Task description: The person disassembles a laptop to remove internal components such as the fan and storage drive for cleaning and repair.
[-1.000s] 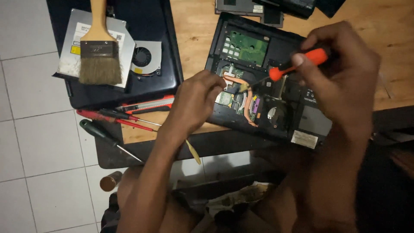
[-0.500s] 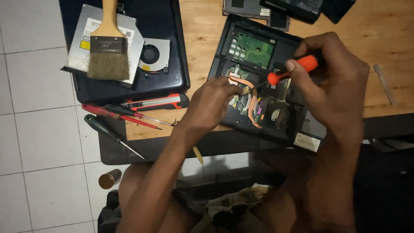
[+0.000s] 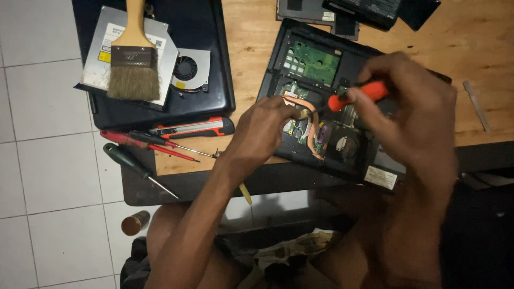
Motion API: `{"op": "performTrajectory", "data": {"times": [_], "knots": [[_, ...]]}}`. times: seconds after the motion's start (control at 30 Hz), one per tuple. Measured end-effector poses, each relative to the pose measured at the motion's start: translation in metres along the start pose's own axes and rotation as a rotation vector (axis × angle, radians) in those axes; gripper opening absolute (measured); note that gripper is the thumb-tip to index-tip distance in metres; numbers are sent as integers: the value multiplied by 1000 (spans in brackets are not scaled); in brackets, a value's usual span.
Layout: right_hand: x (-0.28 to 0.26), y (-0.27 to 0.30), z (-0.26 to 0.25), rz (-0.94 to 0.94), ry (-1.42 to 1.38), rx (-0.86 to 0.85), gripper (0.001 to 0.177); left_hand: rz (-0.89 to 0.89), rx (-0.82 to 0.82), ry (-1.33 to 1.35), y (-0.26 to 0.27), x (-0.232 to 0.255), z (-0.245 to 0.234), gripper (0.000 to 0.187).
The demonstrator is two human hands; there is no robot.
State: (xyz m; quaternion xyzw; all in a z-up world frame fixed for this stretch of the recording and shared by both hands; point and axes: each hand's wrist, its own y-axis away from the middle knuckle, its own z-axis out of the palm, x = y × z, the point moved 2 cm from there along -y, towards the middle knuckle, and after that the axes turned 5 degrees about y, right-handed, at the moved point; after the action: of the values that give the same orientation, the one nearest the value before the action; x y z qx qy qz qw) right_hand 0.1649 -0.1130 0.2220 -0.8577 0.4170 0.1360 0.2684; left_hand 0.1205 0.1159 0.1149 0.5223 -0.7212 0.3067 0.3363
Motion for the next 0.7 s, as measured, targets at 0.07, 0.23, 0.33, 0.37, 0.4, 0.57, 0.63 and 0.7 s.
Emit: {"op": "performTrajectory", "data": {"times": [0.07, 0.23, 0.33, 0.37, 0.4, 0.57, 0.63, 0.7], "knots": [[-16, -2, -6, -10, -28, -132, 17, 37, 26, -16, 1, -2, 0, 21], [-37, 2, -3, 3, 346, -244, 30, -84, 163, 29, -4, -16, 6, 19], [-49, -3, -5, -38, 405, -271, 28, -94, 228, 94, -6, -2, -4, 20], [-56, -9, -9, -80, 345, -292, 16, -24, 252, 174, -9, 5, -10, 21], [-46, -7, -12, -79, 348, -288, 16, -19, 252, 173, -11, 4, -11, 21], [-30, -14, -5, -132, 271, -528, 60, 58, -34, 405, -11, 10, -3, 15], [-41, -20, -7, -115, 177, -458, 64, 88, 26, 391, -13, 10, 3, 12], [-45, -21, -15, -107, 80, -388, 68, 114, 93, 372, -13, 12, 2, 10]]}}
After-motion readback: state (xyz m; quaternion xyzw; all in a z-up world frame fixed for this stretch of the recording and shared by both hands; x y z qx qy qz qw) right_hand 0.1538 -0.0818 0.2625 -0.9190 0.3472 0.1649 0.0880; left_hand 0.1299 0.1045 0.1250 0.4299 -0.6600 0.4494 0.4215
